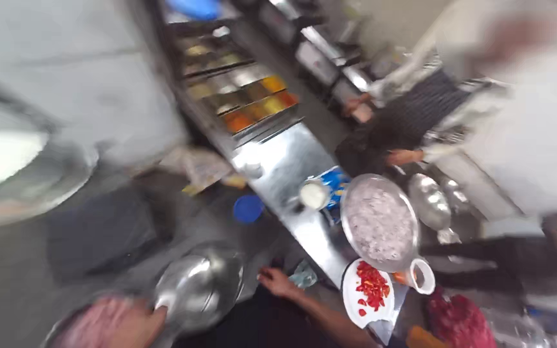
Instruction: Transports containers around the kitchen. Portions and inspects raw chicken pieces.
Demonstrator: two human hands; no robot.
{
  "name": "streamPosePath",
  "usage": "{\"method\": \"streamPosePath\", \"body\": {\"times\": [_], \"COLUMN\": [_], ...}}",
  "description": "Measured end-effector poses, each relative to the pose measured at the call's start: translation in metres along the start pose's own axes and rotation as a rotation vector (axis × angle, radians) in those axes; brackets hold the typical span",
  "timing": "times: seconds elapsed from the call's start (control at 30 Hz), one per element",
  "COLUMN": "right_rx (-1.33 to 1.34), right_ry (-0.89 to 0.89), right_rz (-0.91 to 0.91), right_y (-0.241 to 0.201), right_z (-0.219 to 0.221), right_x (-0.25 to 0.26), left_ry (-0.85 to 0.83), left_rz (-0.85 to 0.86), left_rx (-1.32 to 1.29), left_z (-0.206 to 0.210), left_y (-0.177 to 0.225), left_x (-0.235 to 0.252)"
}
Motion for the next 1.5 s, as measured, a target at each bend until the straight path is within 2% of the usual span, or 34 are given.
{"method": "streamPosePath", "body": {"times": [0.1,0.23,0.4,0.57,0.7,0.83,0.97,1.13,1.3,1.37,1.5], "right_rx": [-0.163,-0.463,-0.421,-0.462,-0.512,-0.607,-0.672,-0.756,-0.866,-0.893,-0.786], "right_ry": [-0.071,0.009,0.217,-0.01,-0.062,-0.186,-0.354,-0.367,-0.293,-0.254,-0.104], "right_rz": [0.054,0.062,-0.087,0.138,0.186,0.267,0.242,0.171,0.153,0.166,0.222], "right_y": [-0.032,-0.046,-0.069,-0.085,-0.098,-0.117,-0.139,-0.184,-0.208,-0.209,-0.207], "right_z": [0.061,0.115,0.147,0.168,0.185,0.199,0.227,0.257,0.277,0.28,0.287], "right_x": [0.027,0.079,0.1,0.132,0.165,0.227,0.277,0.31,0.328,0.339,0.358], "left_ry": [-0.096,-0.168,-0.161,-0.185,-0.188,-0.21,-0.238,-0.14,0.105,0.075,-0.049], "left_rz": [-0.076,-0.147,-0.168,-0.226,-0.261,-0.266,-0.31,-0.413,-0.525,-0.59,-0.817], "left_rx": [-0.136,-0.216,-0.268,-0.348,-0.391,-0.403,-0.473,-0.671,-1.043,-1.16,-1.214], "left_z": [-0.009,-0.023,-0.043,-0.057,-0.064,-0.069,-0.062,-0.046,-0.02,0.004,0.062], "left_y": [-0.027,-0.074,-0.113,-0.139,-0.154,-0.177,-0.216,-0.257,-0.278,-0.293,-0.335], "left_x": [0.003,0.029,0.045,0.069,0.096,0.132,0.176,0.208,0.177,0.149,0.077]}}
Point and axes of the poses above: each hand's wrist, its own x-axis towards the middle knuckle, its own z-axis out of the palm, y = z × x, the point moved 3 cm from there along x, towards the middle knuckle, and after that the axes turned 2 degrees about y, right-handed, at the moved point
